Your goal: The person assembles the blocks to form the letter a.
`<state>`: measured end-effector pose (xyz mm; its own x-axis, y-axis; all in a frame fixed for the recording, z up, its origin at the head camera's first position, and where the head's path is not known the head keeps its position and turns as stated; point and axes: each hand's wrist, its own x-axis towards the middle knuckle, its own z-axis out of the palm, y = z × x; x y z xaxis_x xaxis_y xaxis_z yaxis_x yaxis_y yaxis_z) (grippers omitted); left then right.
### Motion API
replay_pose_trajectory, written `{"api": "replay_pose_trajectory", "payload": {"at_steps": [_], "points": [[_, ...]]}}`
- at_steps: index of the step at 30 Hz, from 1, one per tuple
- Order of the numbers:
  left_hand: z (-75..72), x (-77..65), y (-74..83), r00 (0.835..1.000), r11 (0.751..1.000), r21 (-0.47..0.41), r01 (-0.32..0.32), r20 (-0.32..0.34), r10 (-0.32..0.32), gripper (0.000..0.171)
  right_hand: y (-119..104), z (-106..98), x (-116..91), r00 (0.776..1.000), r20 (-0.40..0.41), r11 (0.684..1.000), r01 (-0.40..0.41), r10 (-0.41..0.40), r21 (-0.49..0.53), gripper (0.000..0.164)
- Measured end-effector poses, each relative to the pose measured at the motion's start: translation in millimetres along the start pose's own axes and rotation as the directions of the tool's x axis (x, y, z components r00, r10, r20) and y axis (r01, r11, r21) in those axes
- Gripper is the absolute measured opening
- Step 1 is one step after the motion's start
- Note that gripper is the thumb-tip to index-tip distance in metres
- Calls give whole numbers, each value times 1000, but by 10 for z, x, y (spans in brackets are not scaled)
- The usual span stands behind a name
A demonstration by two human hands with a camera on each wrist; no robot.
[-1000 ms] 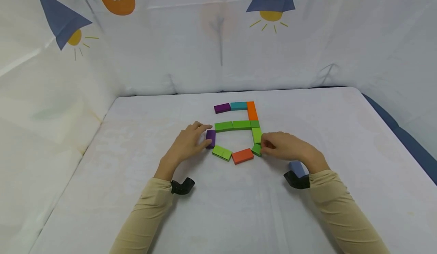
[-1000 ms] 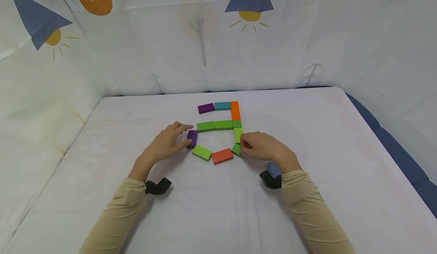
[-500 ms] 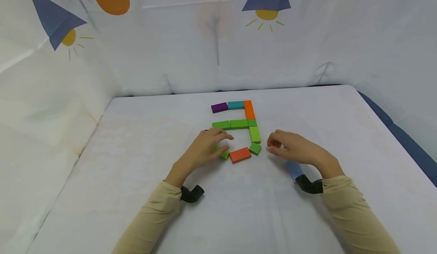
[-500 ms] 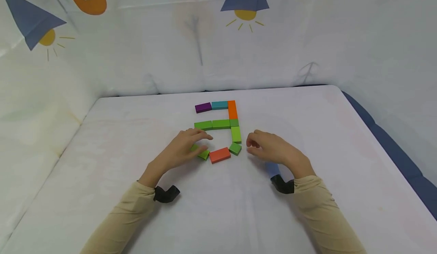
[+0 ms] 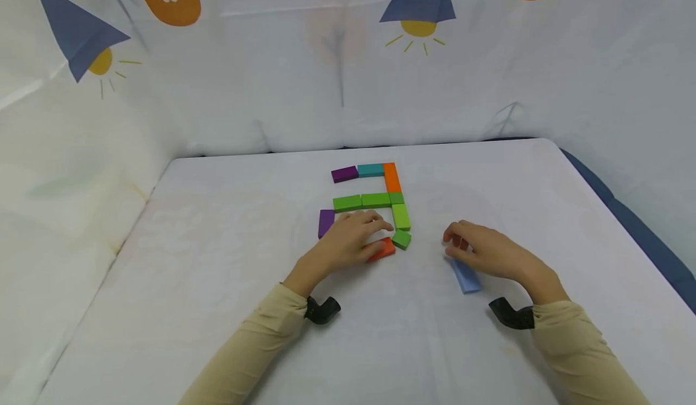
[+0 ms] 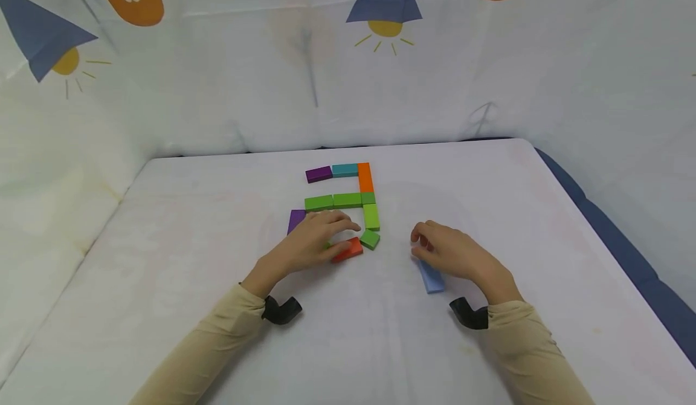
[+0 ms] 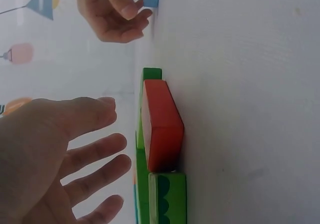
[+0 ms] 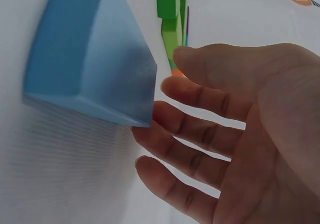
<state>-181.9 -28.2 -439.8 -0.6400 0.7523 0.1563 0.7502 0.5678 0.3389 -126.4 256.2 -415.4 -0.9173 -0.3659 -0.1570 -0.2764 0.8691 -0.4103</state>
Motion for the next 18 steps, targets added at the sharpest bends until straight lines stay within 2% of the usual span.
{"api": "replay_pose_trajectory", "payload": {"at_steps": [8, 14, 18], "points": [[31, 77, 24, 999, 999, -28, 17, 52, -15, 31, 21, 78, -78, 996, -51, 997, -69, 70, 23, 20], [39, 132, 43, 995, 1000, -12, 26, 97, -25, 33, 39, 135, -159, 993, -76, 996, -84, 85, 7, 22], [70, 163, 46, 991, 1000, 14, 16, 136, -17, 34, 40, 169, -207, 992, -78, 996, -94, 95, 11, 30]]}}
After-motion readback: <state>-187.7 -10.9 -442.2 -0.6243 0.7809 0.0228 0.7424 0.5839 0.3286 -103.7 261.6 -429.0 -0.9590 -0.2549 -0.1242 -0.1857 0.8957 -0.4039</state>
